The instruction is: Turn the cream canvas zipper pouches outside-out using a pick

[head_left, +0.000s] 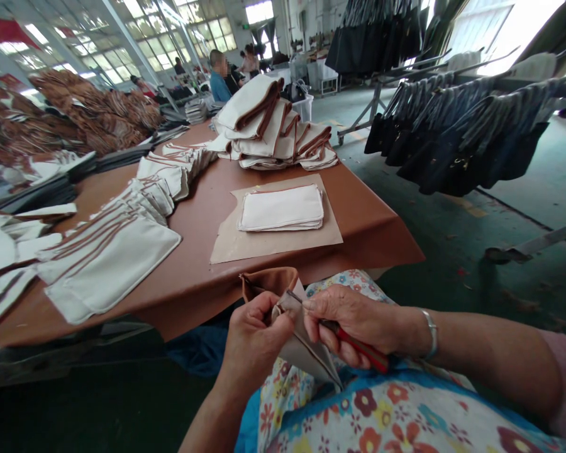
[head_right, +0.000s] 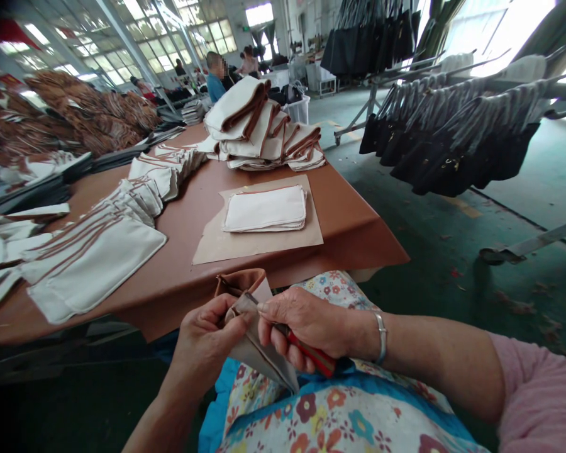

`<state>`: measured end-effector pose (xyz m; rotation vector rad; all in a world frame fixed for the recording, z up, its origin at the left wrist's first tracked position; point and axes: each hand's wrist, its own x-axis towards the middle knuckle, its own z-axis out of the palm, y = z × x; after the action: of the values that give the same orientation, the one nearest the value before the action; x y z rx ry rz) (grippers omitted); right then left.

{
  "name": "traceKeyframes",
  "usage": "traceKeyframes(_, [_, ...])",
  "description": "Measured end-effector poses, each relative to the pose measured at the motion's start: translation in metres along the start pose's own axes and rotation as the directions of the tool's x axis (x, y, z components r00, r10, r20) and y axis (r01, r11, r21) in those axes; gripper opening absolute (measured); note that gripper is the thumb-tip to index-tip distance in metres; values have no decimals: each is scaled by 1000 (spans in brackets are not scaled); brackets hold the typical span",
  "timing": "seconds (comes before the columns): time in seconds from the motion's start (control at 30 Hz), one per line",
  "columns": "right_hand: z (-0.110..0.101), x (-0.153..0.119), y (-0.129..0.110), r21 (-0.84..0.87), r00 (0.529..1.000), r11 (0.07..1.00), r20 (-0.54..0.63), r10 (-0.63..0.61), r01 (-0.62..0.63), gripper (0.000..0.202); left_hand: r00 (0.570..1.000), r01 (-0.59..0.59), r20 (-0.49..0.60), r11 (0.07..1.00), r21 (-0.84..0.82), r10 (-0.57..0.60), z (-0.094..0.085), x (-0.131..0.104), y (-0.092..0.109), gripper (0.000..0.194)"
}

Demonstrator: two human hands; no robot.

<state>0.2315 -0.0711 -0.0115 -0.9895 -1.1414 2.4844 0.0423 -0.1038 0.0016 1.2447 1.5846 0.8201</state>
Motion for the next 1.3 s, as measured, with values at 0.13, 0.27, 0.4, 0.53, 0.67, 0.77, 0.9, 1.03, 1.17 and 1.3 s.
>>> traceKeyframes(0.13, [-4, -5, -9, -63, 1000, 998, 29, -9, 11, 39, 999, 14, 38, 998, -62, -12, -6, 2, 2, 24])
traceKeyframes(0.27, [-18, -11, -24, -497, 986, 851, 86, -144, 168, 42, 991, 64, 130, 973, -223, -35, -14, 4, 2, 26])
traceKeyframes(0.4, [-27, -15, -42, -908, 818, 183, 235, -524, 378, 29, 973, 71, 230, 945, -318, 4, -20, 6, 4, 26])
traceKeyframes(0.53, [-30, -18, -61, -940, 780, -145, 337, -527, 309, 14, 965, 90, 263, 936, -339, 3, -24, 8, 9, 28])
traceKeyframes(0.67, [-33, -12, -75, -924, 715, -255, 381, -586, 284, 17, 974, 60, 223, 902, -428, 41, -26, 9, 12, 29])
traceKeyframes(0.77, [-35, -4, -83, -902, 808, -406, 345, -478, 145, 14, 982, 15, 173, 897, -442, 69, -28, 9, 12, 32])
traceKeyframes(0.9, [-34, -1, -96, -879, 843, -475, 290, -453, 48, 14, 981, 8, 180, 906, -423, 75, -30, 8, 15, 32])
traceKeyframes(1.03, [-29, -4, -106, -826, 891, -564, 260, -371, 6, 15, 977, -6, 197, 937, -349, 80, -31, 9, 21, 27])
traceKeyframes(1.17, [-37, -8, -109, -791, 913, -609, 199, -357, -66, 18, 983, 8, 178, 948, -317, 52, -33, 11, 20, 24])
traceKeyframes(1.3, [-60, -8, -107, -819, 893, -561, 159, -421, -118, 22, 988, 12, 148, 947, -320, 37, -41, 11, 19, 25])
